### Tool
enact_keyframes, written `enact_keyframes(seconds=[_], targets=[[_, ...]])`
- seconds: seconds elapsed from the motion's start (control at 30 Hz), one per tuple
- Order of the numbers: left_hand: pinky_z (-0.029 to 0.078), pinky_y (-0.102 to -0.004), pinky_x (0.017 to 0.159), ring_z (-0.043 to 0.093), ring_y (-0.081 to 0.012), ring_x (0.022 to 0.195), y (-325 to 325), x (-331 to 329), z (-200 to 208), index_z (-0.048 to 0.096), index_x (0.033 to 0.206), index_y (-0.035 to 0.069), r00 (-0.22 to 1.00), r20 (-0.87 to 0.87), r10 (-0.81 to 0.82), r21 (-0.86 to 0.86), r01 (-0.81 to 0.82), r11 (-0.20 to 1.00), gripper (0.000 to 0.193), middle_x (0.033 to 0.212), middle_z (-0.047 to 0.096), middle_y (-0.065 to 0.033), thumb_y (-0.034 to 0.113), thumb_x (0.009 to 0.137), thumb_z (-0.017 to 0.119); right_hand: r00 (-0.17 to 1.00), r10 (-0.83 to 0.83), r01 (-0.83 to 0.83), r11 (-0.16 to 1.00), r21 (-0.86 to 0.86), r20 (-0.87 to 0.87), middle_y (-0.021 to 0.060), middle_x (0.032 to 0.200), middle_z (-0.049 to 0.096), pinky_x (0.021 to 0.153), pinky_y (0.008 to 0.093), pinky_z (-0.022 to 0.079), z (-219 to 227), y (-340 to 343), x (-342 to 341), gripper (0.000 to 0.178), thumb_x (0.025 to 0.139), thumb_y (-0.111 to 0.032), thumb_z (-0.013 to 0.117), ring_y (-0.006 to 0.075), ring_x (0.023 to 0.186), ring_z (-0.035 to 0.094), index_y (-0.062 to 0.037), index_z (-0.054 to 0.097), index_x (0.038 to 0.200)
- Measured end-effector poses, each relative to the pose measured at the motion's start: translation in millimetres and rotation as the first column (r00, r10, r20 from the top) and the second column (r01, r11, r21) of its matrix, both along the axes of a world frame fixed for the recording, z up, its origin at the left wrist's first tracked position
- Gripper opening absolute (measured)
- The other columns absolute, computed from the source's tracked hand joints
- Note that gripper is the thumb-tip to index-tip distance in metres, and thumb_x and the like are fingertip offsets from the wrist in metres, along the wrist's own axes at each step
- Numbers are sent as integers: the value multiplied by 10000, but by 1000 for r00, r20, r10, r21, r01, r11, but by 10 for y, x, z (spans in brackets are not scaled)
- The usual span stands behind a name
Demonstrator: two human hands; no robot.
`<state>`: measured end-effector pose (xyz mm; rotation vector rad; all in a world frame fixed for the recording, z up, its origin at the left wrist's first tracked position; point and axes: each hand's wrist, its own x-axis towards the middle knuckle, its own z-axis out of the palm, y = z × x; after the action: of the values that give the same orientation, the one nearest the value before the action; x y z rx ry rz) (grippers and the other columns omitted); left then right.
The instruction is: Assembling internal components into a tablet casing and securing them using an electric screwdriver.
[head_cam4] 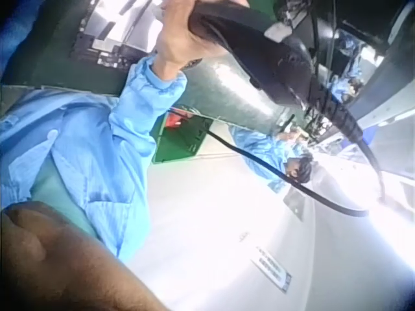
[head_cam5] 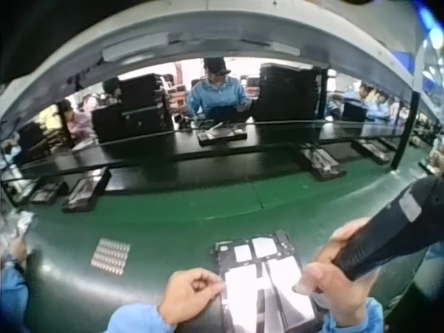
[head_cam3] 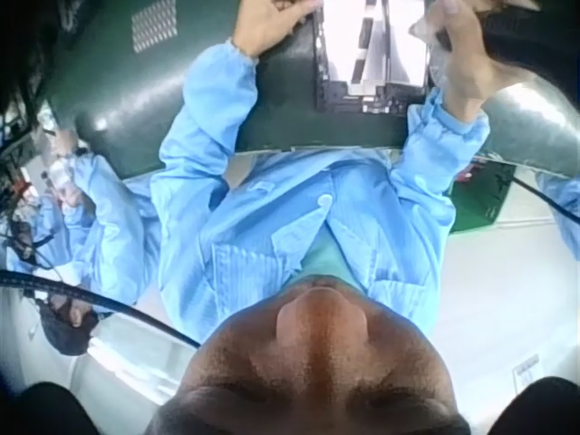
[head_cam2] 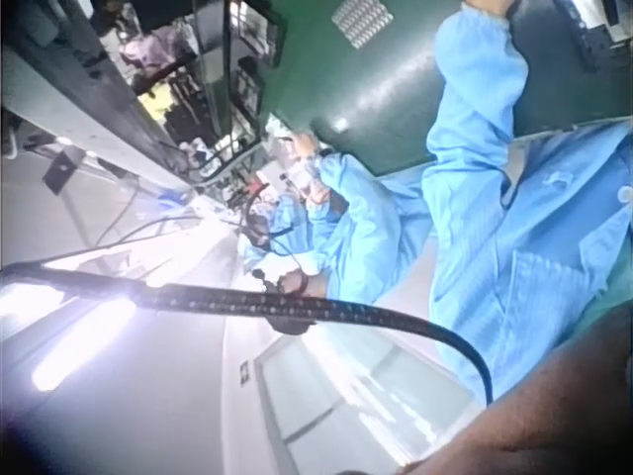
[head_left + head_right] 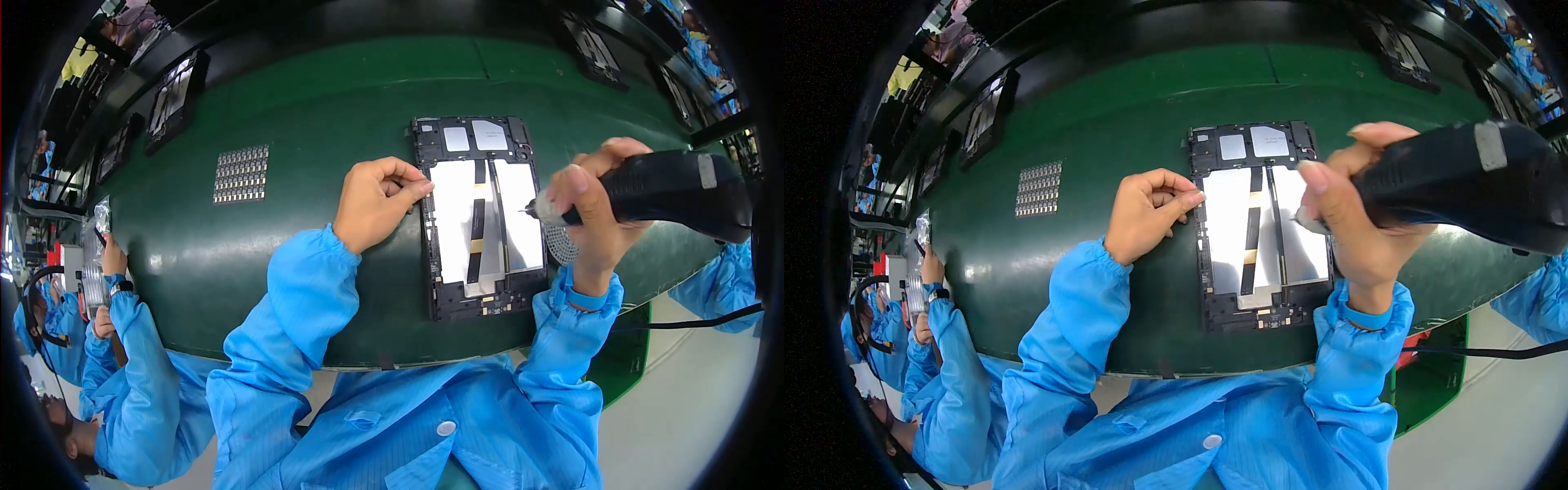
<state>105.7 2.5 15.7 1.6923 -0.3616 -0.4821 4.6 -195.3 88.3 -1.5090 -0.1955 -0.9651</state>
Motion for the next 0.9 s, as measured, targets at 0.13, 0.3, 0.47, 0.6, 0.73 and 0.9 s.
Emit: enact_keyframes(seconds=[0.13,0.3,0.47,0.6,0.73,0.9], targets=[[469,-209,531,568,-69,592,7,200,-27,621,856,-40,998,24,-66,136,62,989,220,735,638,-60,63,736,774,979,200,-197,976,91,-26,51,658,610,505,214,458,26,288,209,403,742,62,719,104,558,588,14,522,1091],[483,-208,473,597,-100,553,42,392,81,612,821,-42,944,-211,-253,89,277,957,246,714,654,-82,82,717,797,965,197,-204,979,-20,-173,63,640,603,513,244,467,-34,577,555,374,732,101,702,116,527,576,32,513,1047],[479,-209,471,606,-101,545,32,391,145,632,785,-28,937,-231,-263,58,283,957,167,723,672,-90,65,741,763,959,238,-250,966,-67,-153,68,636,605,493,240,462,-144,619,717,354,740,101,699,116,507,569,38,520,1039],[468,-210,466,609,-104,534,35,398,122,646,771,-19,938,-244,-245,101,276,956,106,719,675,-88,51,759,725,951,261,-266,964,-7,-166,78,638,609,502,249,468,-157,668,747,362,742,104,695,126,509,574,37,516,1049],[463,-210,460,614,-109,534,34,392,135,650,770,-19,941,-235,-242,115,274,955,94,715,673,-88,46,760,717,958,257,-246,965,89,-130,41,590,613,481,208,448,-182,703,780,272,711,42,751,86,529,589,60,585,925],[481,-223,474,611,-113,530,37,389,101,651,773,-32,941,-241,-238,72,261,963,96,712,668,-100,26,748,724,959,255,-250,967,52,-126,48,610,616,484,209,454,-220,701,775,279,705,40,756,91,521,586,56,583,923]])
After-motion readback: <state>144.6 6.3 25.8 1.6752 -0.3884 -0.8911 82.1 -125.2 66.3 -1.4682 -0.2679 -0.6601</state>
